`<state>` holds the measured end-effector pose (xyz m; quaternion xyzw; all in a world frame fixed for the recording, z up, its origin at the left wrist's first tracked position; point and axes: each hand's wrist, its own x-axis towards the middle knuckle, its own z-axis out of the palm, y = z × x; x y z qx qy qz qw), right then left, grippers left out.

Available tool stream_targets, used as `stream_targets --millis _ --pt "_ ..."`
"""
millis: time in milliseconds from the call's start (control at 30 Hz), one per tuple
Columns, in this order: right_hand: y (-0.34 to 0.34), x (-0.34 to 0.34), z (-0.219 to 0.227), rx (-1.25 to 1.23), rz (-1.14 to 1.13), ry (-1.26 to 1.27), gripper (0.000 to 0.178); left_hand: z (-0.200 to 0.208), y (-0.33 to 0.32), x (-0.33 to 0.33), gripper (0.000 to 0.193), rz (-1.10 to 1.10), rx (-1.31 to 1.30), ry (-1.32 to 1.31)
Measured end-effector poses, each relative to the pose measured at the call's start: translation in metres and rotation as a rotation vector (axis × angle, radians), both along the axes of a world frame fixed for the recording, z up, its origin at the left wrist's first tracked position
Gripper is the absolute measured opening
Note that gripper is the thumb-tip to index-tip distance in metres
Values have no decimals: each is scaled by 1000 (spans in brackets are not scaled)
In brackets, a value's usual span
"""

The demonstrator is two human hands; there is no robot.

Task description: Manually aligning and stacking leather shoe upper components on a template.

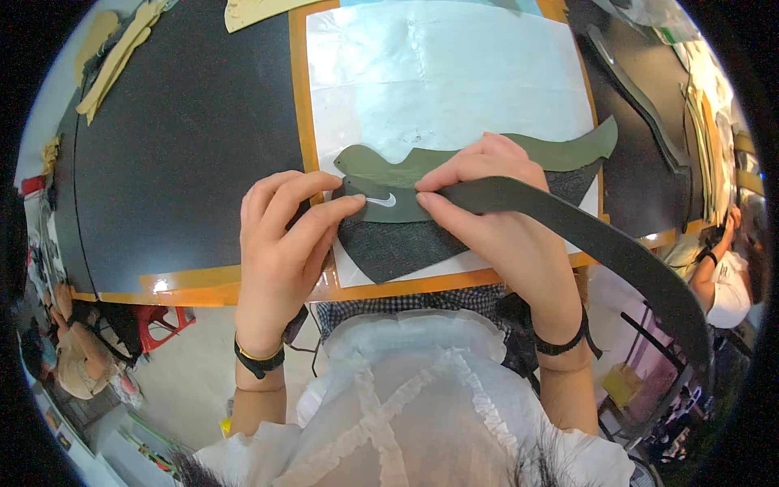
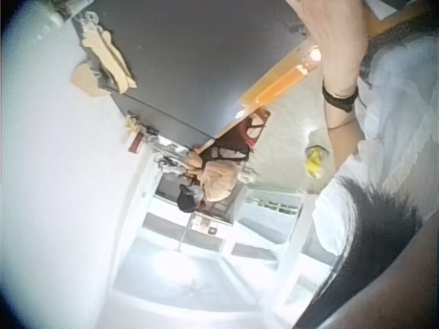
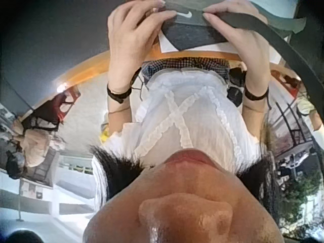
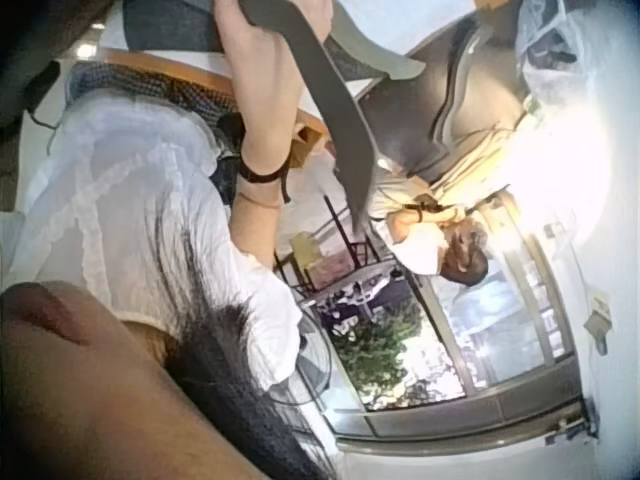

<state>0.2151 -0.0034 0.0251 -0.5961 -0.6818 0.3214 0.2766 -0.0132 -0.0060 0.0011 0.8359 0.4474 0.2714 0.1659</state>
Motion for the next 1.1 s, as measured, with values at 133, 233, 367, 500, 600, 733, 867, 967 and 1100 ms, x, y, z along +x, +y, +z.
stream_targets --millis 133,233,367,500,600,733,867,967,1100 --pt "1 5 -9 94 49 -45 10 5 0 6 39 -18 -4 22" --pt "2 9 -13 141 58 -10 9 20 -9 19 42 -10 67 138" --pt "-3 8 -6 368 129 94 6 12 -17 37 43 -135 -41 -62" --pt "-1 4 -23 289 95 -106 9 15 -21 43 38 -113 12 -16" --pt "-6 0 -21 515 95 -376 14 22 -24 48 40 -132 57 25" --pt "-8 15 -12 535 95 -227 17 19 -28 50 42 -114 93 76" --pt "-7 67 8 230 -190 159 30 13 -30 48 40 -89 85 110" --pt "-5 106 11 114 -247 170 28 11 -31 51 41 -68 100 153" --pt "-1 137 4 130 -203 125 25 13 -36 57 47 -42 127 267"
